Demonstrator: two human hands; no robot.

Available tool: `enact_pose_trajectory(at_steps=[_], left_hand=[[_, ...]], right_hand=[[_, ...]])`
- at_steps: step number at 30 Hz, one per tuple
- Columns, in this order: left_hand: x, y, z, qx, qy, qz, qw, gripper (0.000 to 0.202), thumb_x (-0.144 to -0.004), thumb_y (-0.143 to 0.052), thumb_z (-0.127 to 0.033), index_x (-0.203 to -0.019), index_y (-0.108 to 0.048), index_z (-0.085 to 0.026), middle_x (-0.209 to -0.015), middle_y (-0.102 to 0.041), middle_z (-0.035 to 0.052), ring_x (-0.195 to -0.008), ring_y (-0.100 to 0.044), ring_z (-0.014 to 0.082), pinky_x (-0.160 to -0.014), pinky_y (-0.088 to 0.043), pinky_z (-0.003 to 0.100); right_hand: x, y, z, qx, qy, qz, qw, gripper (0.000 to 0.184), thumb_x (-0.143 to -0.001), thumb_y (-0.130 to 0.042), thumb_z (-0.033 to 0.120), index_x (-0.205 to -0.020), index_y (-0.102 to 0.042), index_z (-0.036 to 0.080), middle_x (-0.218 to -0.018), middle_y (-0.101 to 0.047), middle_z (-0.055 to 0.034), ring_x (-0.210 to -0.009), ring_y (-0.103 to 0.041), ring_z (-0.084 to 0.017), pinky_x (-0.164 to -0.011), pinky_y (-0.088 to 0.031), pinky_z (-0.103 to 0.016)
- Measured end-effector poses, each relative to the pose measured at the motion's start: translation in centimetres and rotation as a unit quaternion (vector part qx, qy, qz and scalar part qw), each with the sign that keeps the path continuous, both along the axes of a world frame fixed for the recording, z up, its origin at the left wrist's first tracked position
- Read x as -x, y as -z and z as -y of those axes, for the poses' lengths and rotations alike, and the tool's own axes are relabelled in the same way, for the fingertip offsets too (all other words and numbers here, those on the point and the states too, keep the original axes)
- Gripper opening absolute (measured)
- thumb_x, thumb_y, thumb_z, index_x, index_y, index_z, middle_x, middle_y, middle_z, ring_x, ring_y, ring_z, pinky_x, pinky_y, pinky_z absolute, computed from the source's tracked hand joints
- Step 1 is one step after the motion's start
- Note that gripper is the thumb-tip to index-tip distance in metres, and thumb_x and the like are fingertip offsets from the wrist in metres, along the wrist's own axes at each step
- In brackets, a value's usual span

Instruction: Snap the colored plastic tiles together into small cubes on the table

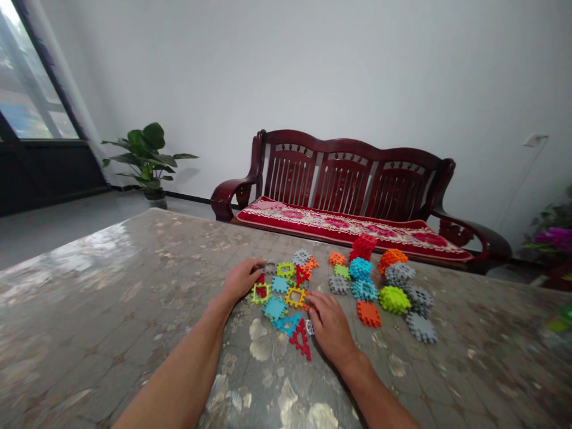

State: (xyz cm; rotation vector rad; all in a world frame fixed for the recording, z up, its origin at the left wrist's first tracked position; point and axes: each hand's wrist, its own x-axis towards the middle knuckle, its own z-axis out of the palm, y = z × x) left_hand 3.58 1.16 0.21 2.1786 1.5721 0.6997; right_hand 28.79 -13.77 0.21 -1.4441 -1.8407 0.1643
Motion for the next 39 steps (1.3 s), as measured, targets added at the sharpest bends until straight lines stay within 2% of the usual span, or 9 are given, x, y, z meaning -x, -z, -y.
enact_pose_trajectory(at_steps=[5, 8, 13, 21, 26, 31, 36, 39], left_hand=[[-0.2, -0.1, 0.1, -0.028, 0.02, -0.006, 0.999, 0.033, -0.086, -0.055, -0.027, -0.112, -0.073, -0.023, -0.113, -0.073, 0.0054, -0.103, -0.064, 0.0223, -0.096, -0.048, 0.033], [-0.2, -0.1, 0.1, -0.03, 0.02, -0.016, 0.999, 0.033, -0.083, -0.058, -0.028, -0.111, -0.073, -0.022, -0.111, -0.073, 0.0055, -0.102, -0.065, 0.023, -0.094, -0.049, 0.033], [-0.4, -0.2, 0.1, -0.039, 0.033, -0.026, 0.998, 0.031, -0.081, -0.063, -0.033, -0.108, -0.073, -0.023, -0.114, -0.072, 0.0058, -0.107, -0.063, 0.0235, -0.098, -0.046, 0.033], [-1.2, -0.6, 0.7, -0.071, 0.028, -0.082, 0.994, 0.027, -0.083, -0.06, -0.04, -0.102, -0.075, -0.026, -0.112, -0.07, 0.0072, -0.104, -0.064, 0.0258, -0.097, -0.045, 0.036], [-1.7, -0.8, 0.9, -0.068, 0.002, -0.089, 0.994, 0.02, -0.081, -0.061, -0.034, -0.093, -0.073, -0.024, -0.106, -0.07, 0.0076, -0.099, -0.064, 0.0246, -0.091, -0.046, 0.033], [-1.7, -0.7, 0.6, -0.055, 0.014, -0.071, 0.996, 0.013, -0.08, -0.057, -0.026, -0.083, -0.069, -0.021, -0.099, -0.069, 0.0073, -0.097, -0.062, 0.0235, -0.09, -0.045, 0.033], [-1.6, -0.2, 0.3, -0.052, 0.035, -0.026, 0.998, 0.011, -0.079, -0.056, -0.021, -0.082, -0.067, -0.021, -0.094, -0.07, 0.0061, -0.094, -0.062, 0.0218, -0.088, -0.045, 0.032], [-1.7, 0.1, 0.2, -0.053, 0.019, -0.001, 0.998, 0.017, -0.076, -0.055, -0.016, -0.088, -0.067, -0.02, -0.097, -0.071, 0.0062, -0.094, -0.064, 0.0221, -0.089, -0.046, 0.033]], right_hand=[[0.2, -0.7, 0.3, 0.009, -0.059, -0.003, 0.998, 0.033, -0.087, -0.047, 0.009, -0.104, -0.07, 0.024, -0.108, -0.072, -0.0049, -0.102, -0.063, -0.021, -0.092, -0.05, -0.039], [0.1, -0.8, 0.2, 0.004, -0.053, -0.029, 0.998, 0.034, -0.085, -0.046, 0.007, -0.101, -0.071, 0.024, -0.106, -0.072, -0.005, -0.101, -0.063, -0.02, -0.092, -0.05, -0.037], [-0.1, -0.6, 0.0, 0.019, -0.034, -0.057, 0.998, 0.032, -0.083, -0.047, 0.006, -0.094, -0.071, 0.023, -0.099, -0.072, -0.0047, -0.097, -0.063, -0.02, -0.09, -0.05, -0.036], [-0.1, -0.6, -0.2, 0.026, -0.033, -0.062, 0.997, 0.031, -0.082, -0.048, 0.006, -0.091, -0.072, 0.023, -0.096, -0.072, -0.0038, -0.095, -0.063, -0.02, -0.088, -0.049, -0.034], [-0.1, -0.3, -0.5, 0.035, -0.031, -0.073, 0.996, 0.031, -0.083, -0.048, 0.005, -0.09, -0.073, 0.023, -0.096, -0.072, -0.0038, -0.096, -0.063, -0.019, -0.09, -0.048, -0.033], [-0.2, 0.1, -0.6, 0.036, -0.032, -0.08, 0.996, 0.033, -0.082, -0.048, 0.004, -0.09, -0.073, 0.023, -0.097, -0.072, -0.004, -0.096, -0.063, -0.019, -0.09, -0.047, -0.033], [-0.1, 0.1, -0.6, 0.035, -0.028, -0.085, 0.995, 0.032, -0.082, -0.048, 0.005, -0.089, -0.073, 0.023, -0.097, -0.072, -0.0039, -0.095, -0.063, -0.02, -0.089, -0.047, -0.033], [-0.1, 0.0, -0.5, 0.039, -0.029, -0.089, 0.995, 0.031, -0.082, -0.048, 0.006, -0.089, -0.073, 0.023, -0.097, -0.072, -0.0041, -0.096, -0.063, -0.02, -0.09, -0.047, -0.033]])
